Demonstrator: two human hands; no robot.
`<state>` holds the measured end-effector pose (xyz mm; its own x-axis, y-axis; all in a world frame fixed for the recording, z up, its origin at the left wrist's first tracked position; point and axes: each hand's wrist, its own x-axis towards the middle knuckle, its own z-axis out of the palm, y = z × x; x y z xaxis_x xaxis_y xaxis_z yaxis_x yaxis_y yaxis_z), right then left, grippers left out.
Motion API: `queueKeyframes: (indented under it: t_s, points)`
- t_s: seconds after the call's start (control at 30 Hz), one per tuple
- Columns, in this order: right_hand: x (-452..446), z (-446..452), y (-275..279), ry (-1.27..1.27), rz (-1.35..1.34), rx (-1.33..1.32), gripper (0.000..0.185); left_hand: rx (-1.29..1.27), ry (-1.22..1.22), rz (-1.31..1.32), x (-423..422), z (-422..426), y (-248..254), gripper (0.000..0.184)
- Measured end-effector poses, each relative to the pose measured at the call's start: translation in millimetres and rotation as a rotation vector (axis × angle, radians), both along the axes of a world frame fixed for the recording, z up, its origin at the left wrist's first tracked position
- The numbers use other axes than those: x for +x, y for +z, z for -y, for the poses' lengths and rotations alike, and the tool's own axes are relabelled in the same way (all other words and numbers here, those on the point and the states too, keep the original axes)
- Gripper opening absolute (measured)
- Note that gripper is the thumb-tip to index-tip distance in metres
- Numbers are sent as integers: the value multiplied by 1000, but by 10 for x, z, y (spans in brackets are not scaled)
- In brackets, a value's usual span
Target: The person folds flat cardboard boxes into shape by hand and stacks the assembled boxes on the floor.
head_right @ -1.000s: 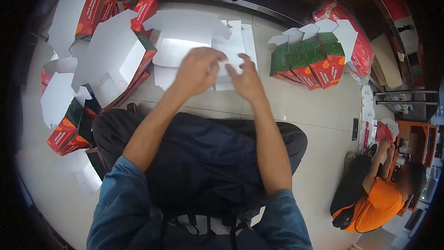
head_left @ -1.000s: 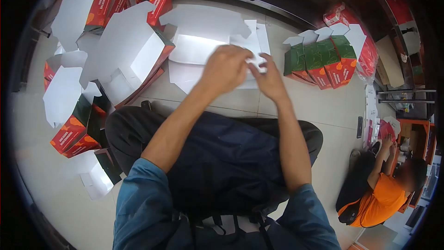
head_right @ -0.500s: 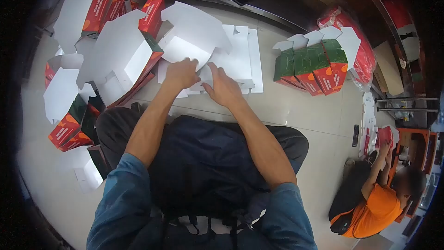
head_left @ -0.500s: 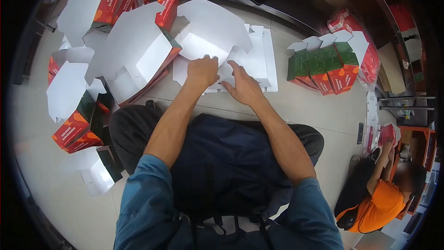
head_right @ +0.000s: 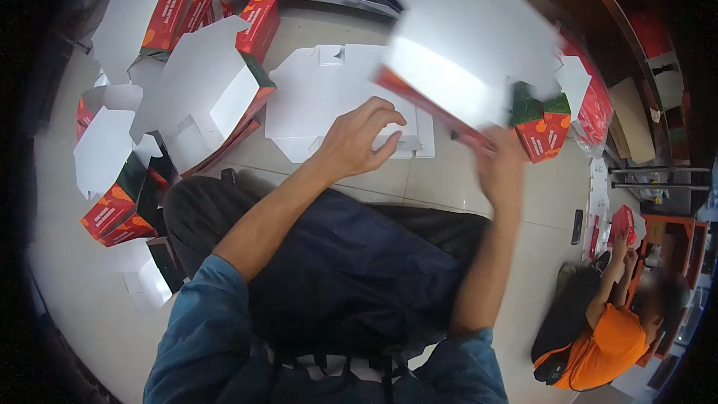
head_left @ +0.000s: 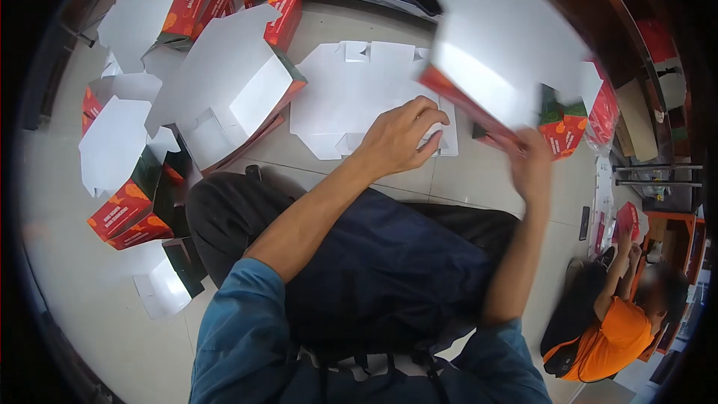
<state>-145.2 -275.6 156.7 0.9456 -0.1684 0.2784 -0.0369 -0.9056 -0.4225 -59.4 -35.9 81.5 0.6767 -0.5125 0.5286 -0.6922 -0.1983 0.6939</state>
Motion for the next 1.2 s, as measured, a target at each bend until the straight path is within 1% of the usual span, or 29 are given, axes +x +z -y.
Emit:
queueKeyframes:
  t_s: [0.03,0.07,0.13,0.17,0.2,0.27,0.33,0.4,0.43,0.47,0.5,0.53,0.57,0.67,0.73,0.8,0.87,0.93,1.0,1.07,1.1,1.17,1.2]
  points:
    - [-247,216,83,-48,96,3,16,64,-34,-5,53,-22,-77,24]
    - [-525,336,196,-162,110,75,13,127,-70,-9,101,-41,-173,27]
    - [-1075,660,178,-311,130,63,10,433,-125,-76,175,-91,-532,31]
    - [-1326,786,127,-371,89,-14,10,586,-156,-109,192,-112,-687,33]
    - [-1567,899,33,-433,48,-88,9,627,-160,-159,197,-128,-782,32]
    - [-1987,1105,-336,-477,58,77,8,715,-167,-255,217,-150,-889,31]
    - [-2390,1367,-829,-489,-10,22,8,680,-143,-307,251,-151,-880,26]
    - [-2565,1325,-1117,-598,-141,4,7,641,-102,-333,308,-163,-898,24]
    - [-2639,1366,-1251,-543,-205,8,24,618,-75,-334,339,-163,-929,24]
    - [-2711,1441,-1342,-561,-231,-19,31,594,-47,-335,358,-157,-963,24]
    - [-2695,1407,-1354,-578,-255,-46,38,568,-7,-358,373,-160,-882,23]
    - [-2652,1327,-1327,-594,-280,-71,45,543,33,-382,382,-178,-730,22]
    - [-2490,1158,-1011,-671,-418,-79,58,520,72,-408,380,-192,-633,22]
    - [-2028,855,-240,-837,-527,25,51,215,44,-461,524,-216,-611,22]
    - [-1677,553,233,-704,-373,32,47,195,48,-490,586,-233,-596,20]
    - [-1333,341,376,-444,-155,145,42,208,25,-568,588,-272,-462,18]
    - [-823,0,423,-228,-188,317,39,231,-1,-618,597,-273,-510,17]
    - [-287,-197,176,32,-342,337,42,276,-15,-634,587,-268,-563,16]
    - [267,-278,-167,172,-561,215,53,339,-15,-620,551,-267,-625,16]
    - [567,-192,-822,171,-655,43,65,442,-108,-557,551,-266,-773,18]
    - [608,-182,-1005,145,-728,102,67,495,-149,-528,577,-296,-817,19]
    - [641,-184,-1248,95,-890,222,72,441,-165,-665,608,-326,-849,21]
    - [642,-197,-1257,102,-915,245,73,413,-182,-738,595,-325,-869,22]
